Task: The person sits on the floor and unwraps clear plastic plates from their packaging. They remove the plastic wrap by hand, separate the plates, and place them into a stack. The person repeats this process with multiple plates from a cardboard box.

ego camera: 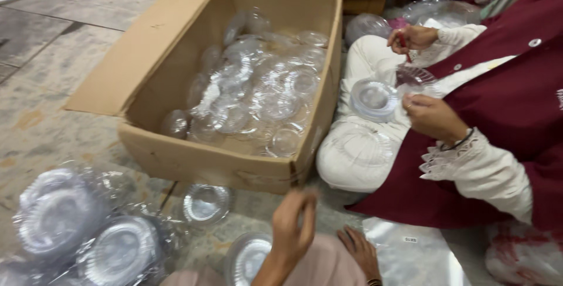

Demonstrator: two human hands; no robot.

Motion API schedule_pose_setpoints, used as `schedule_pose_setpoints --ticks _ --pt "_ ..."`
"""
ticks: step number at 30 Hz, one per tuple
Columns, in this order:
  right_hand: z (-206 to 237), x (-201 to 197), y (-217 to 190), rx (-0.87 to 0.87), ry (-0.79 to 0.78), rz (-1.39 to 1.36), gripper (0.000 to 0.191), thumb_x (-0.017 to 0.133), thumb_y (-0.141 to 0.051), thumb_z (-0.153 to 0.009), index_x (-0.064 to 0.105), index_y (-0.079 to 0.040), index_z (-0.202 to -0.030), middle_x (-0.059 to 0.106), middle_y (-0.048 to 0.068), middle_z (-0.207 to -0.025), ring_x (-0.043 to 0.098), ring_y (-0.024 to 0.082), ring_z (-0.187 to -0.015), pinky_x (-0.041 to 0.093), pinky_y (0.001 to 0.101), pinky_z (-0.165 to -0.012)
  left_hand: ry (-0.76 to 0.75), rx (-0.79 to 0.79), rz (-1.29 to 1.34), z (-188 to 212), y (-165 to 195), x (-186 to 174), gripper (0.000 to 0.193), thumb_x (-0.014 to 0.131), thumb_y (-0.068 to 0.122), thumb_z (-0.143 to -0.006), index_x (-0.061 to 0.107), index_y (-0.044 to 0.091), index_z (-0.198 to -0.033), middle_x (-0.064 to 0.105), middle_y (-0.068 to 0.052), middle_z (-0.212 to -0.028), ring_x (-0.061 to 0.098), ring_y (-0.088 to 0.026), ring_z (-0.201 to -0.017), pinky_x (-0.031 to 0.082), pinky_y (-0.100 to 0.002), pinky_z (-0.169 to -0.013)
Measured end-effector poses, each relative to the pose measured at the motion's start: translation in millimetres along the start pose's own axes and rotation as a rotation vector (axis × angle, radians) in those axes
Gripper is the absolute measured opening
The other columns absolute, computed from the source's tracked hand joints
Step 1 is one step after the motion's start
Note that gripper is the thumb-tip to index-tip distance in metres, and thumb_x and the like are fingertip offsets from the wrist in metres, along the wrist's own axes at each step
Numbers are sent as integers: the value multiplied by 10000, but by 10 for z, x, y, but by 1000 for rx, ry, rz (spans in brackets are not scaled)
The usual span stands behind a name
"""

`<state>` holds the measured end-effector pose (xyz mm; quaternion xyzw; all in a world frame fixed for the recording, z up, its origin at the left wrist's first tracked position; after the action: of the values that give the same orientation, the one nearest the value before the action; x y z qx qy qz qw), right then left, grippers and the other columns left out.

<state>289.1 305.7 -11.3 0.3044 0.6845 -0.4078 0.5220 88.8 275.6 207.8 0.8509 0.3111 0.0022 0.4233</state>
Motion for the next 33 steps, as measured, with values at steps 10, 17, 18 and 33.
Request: schedule_pose_setpoints --ticks 10,17,18,33 --pt "-30 -23 55 -131 408 49 485 604 -227 -858 628 -260 -1342 553 -15 -1432 564 186 -1245 474 355 -932 -719 -505 -546 -2319 -1998 2705 320 638 170 -844 721 -47 -1064 681 -305 -1128 670 -431 -1081 555 -466 -908" --pt "-47 115 168 -129 327 61 514 608 -226 -860 595 -266 -1373 530 -21 -1455 551 178 -1259 467 349 -946 -583 -1073 -133 -2443 -2455 3009 437 769 238 -775 694 -63 -1081 747 -264 -1031 751 -386 -889 579 -481 -727" --pt "-40 113 167 -130 318 64 519 608 -226 -861 590 -266 -1378 527 -21 -1458 549 176 -1261 466 348 -948 -544 -1168 -16 -2375 -2423 3031 464 801 237 -765 669 -59 -1097 733 -282 -1022 733 -417 -848 559 -524 -678" --pt "30 109 68 -136 277 111 590 615 -225 -865 521 -279 -1445 478 -32 -1507 522 159 -1291 451 336 -978 -127 -867 -229 -2634 -2206 2837 480 756 192 -765 699 -42 -1180 674 -313 -1232 658 -424 -1187 539 -432 -1016"
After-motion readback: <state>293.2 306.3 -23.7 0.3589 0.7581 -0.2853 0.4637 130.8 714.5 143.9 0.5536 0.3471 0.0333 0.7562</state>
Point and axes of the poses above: each hand's wrist, its own z-axis away from the middle knuckle, its own x-axis out of the palm, y = z × x, the point moved 5 cm from there along -z, towards the middle knuckle
